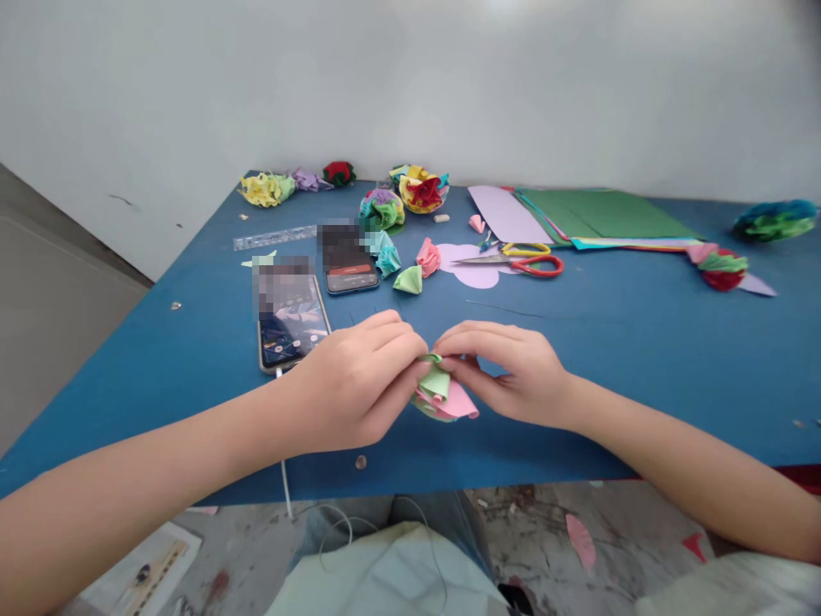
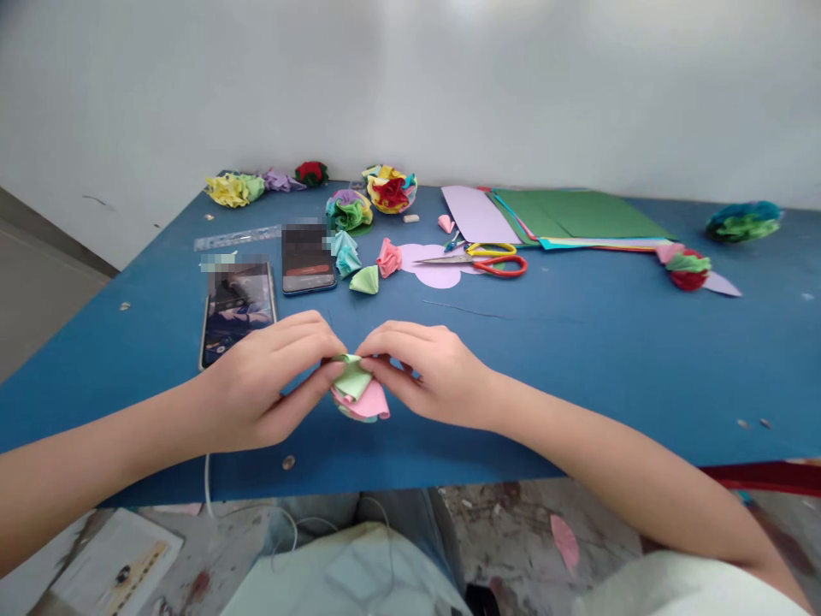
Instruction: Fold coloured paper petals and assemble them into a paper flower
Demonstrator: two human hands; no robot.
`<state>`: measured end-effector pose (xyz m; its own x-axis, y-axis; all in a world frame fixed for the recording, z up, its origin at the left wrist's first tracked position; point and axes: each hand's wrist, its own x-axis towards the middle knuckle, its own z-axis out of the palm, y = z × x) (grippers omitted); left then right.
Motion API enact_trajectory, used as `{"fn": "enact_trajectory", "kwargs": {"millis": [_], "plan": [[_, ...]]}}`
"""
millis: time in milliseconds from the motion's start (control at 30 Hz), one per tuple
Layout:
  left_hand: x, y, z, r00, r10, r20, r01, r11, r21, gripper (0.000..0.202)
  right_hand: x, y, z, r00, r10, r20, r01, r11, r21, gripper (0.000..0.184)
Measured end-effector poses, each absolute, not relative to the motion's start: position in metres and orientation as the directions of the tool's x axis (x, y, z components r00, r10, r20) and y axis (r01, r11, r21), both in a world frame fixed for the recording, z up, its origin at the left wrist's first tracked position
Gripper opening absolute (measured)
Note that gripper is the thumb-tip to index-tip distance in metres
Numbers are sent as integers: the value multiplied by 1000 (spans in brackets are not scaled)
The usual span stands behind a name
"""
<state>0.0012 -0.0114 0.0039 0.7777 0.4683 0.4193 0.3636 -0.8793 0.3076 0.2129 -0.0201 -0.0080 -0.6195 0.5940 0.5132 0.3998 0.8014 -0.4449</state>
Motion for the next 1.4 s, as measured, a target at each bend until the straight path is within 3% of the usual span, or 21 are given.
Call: {"fn": "enact_trajectory", "kwargs": {"millis": [200,467,700,833,1033,1133,1300,1400], "plan": [[4,-13,7,782,504,367,403,-857,319,19,214,-19,-10,-600,594,536,416,804,-426,10],[5,-14,9,822,473,316,426,-881,207,24,215,-17,-9,-640,576,508,416,816,-401,12],[5,-15,8,819,456,348,423,-890,170,22,214,-20,-13,-677,549,490,404,834,-376,13],[5,-14,9,824,437,361,399,-900,178,24,214,-23,-12,-686,477,549,393,878,-272,21],[3,-11,9,854,354,383,357,-932,65,27,214,-26,-8,-680,446,583,380,893,-240,23],[2,-12,9,862,365,352,353,-930,100,26,210,-29,-10,-632,472,615,428,874,-231,21],[4,-15,13,842,481,245,410,-866,287,20,205,-34,-15,-552,507,662,498,837,-226,20],[5,-16,14,828,522,205,445,-834,326,23,206,-36,-18,-561,506,655,529,828,-187,18]]}}
